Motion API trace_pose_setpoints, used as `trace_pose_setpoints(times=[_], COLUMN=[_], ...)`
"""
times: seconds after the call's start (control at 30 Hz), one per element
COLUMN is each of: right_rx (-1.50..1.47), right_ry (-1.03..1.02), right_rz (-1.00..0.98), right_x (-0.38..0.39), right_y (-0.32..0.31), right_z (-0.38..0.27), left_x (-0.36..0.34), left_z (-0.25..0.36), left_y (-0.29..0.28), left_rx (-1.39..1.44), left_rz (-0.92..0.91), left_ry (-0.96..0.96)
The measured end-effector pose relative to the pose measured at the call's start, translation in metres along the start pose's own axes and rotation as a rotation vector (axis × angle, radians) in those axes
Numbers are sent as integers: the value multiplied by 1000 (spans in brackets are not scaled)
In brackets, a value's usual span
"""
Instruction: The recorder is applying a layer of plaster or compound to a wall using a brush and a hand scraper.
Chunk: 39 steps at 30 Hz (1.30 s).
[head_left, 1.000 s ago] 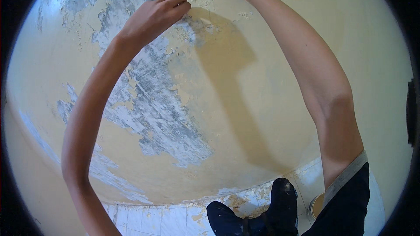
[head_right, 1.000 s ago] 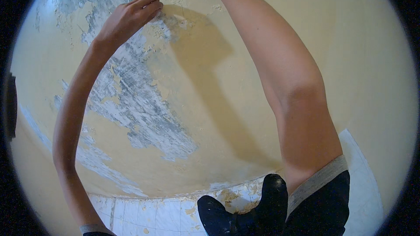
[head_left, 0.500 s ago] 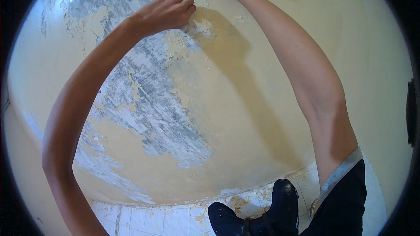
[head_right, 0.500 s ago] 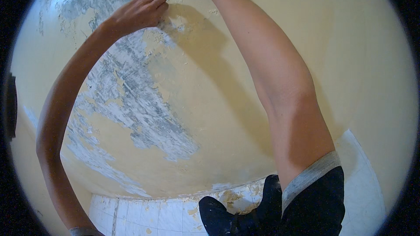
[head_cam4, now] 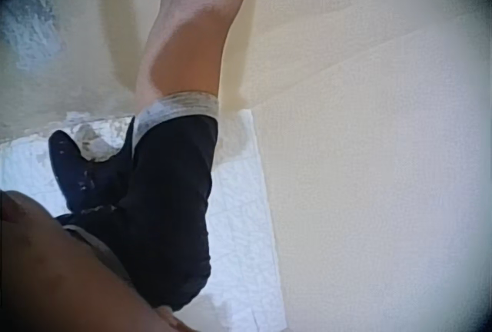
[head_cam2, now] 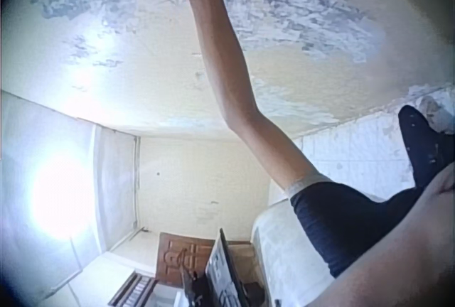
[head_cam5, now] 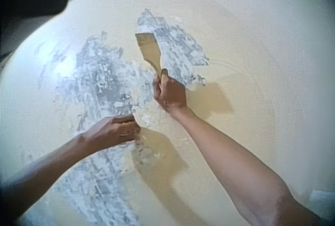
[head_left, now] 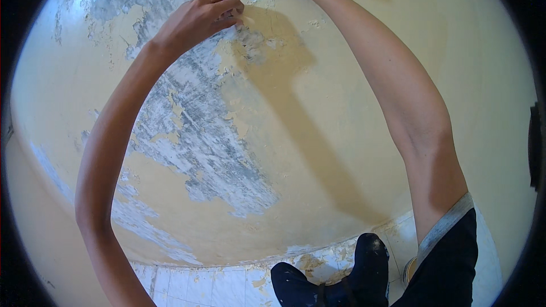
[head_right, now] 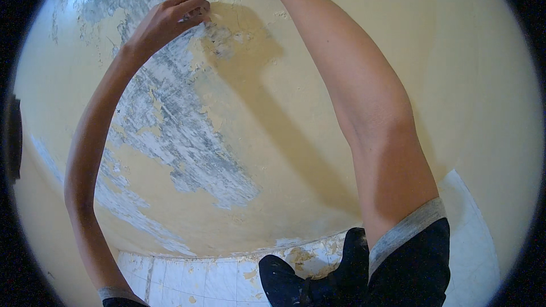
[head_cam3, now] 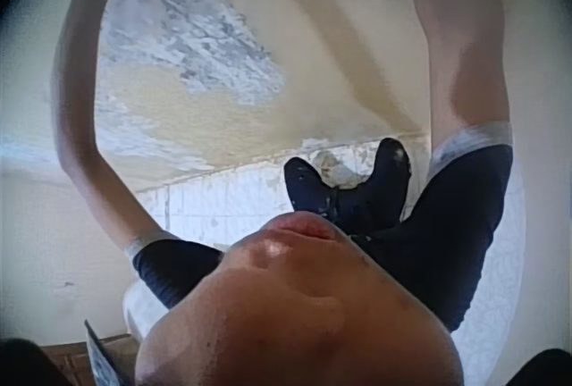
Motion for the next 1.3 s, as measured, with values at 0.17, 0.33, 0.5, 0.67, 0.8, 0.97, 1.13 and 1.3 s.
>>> trace_pose_setpoints(times=[0.17,0.33,0.5,0.67,0.8,0.97,1.13,1.3], right_rx=[-15,3,4,-9,-5,-10,-3,-9], right_ry=[-29,-14,-22,-20,-18,3,-29,-4], right_rz=[26,12,14,19,9,-11,31,-5], right_x=[0,0,0,-1,-1,-1,-1,-2], right_y=[1,1,-1,-3,-2,1,-1,-2], right_z=[1,2,0,-1,0,3,1,0], left_x=[-5,-2,-7,-3,6,9,1,6], left_z=[4,16,16,16,10,15,16,18], left_y=[-3,0,12,19,18,6,11,25], left_rx=[-36,-452,-700,-556,-184,-4,-207,-433], left_rz=[-112,-110,-85,6,25,70,58,66], left_ry=[28,300,393,208,-45,-45,59,67])
Point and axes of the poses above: each hand's wrist, its own x-axis away from the middle knuckle, its own y-axis out of the palm, z = x × y, the point moved 3 cm from there along -x, towards the middle knuckle, and after that the axes turned 6 degrees about z, right-handed, at the moved point
